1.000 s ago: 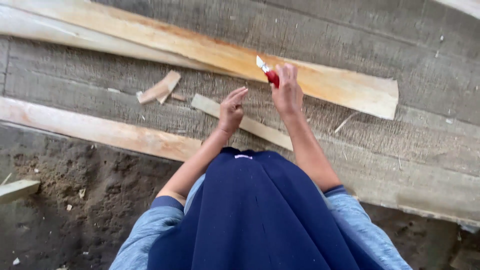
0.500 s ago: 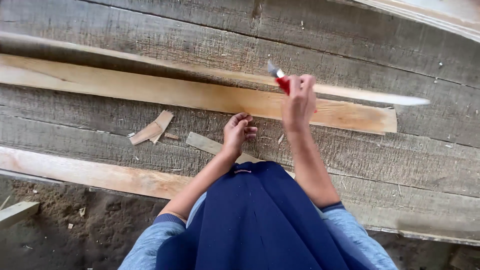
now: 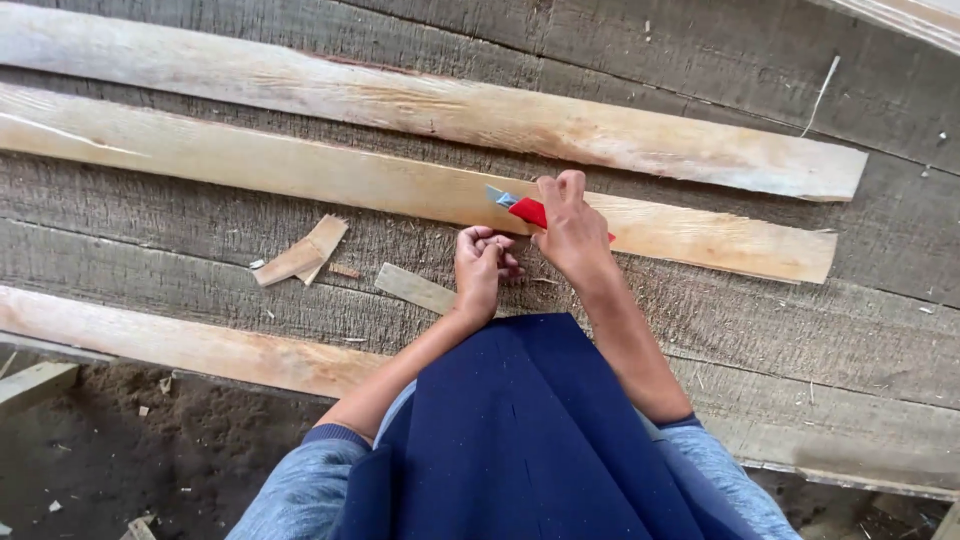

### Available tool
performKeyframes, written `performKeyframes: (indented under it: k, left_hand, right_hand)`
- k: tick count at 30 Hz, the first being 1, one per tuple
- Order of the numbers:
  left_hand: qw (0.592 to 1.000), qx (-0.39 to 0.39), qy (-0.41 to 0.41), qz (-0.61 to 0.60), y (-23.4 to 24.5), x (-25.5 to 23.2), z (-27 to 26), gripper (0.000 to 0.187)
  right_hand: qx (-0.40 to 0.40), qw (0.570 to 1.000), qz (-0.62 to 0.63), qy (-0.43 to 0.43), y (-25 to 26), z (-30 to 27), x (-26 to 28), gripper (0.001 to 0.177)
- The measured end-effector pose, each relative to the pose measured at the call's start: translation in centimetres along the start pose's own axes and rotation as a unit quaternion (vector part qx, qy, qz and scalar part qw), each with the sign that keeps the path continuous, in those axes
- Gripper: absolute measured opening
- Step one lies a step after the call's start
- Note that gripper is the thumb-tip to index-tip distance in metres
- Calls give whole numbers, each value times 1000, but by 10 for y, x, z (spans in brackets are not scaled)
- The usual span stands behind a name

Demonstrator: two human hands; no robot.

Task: The person uses a utility knife to cut a long wooden plank into smaller pieces. They repeatedly score the wood along a straight line and then snap off the cut sections, placing them aside on the work surface.

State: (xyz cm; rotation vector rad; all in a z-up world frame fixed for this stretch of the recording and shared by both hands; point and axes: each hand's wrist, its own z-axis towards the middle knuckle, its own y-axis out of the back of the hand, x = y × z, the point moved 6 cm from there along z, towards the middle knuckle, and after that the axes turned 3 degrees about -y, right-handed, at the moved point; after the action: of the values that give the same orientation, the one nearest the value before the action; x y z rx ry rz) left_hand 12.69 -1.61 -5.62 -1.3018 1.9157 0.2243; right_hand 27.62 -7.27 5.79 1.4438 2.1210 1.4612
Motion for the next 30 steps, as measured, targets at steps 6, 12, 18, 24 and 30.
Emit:
performKeyframes:
  k: [6,12,18,24,30]
  left_hand:
    - [999,-26,-14,-29,10,5,-14,39]
    - [995,-25,-30,-96,23,4,-42,20]
    - [988,-102,-59,-100,69,-15,-48,16]
    - [996,-54,-46,-52,64,36,-63,22]
    - [989,-53,-39,-134,96,15,-51,33]
  right_hand:
    - [-10,1000,5,19,13,-33,14,76]
    - [8,997,47,55,9,-75,44,77]
    - [-2,1000,-14,5,-9,-115,29,86]
    - [-15,998,-16,55,-42,-135,59,94]
    - [-28,999,-2,28,-60,-148,30,94]
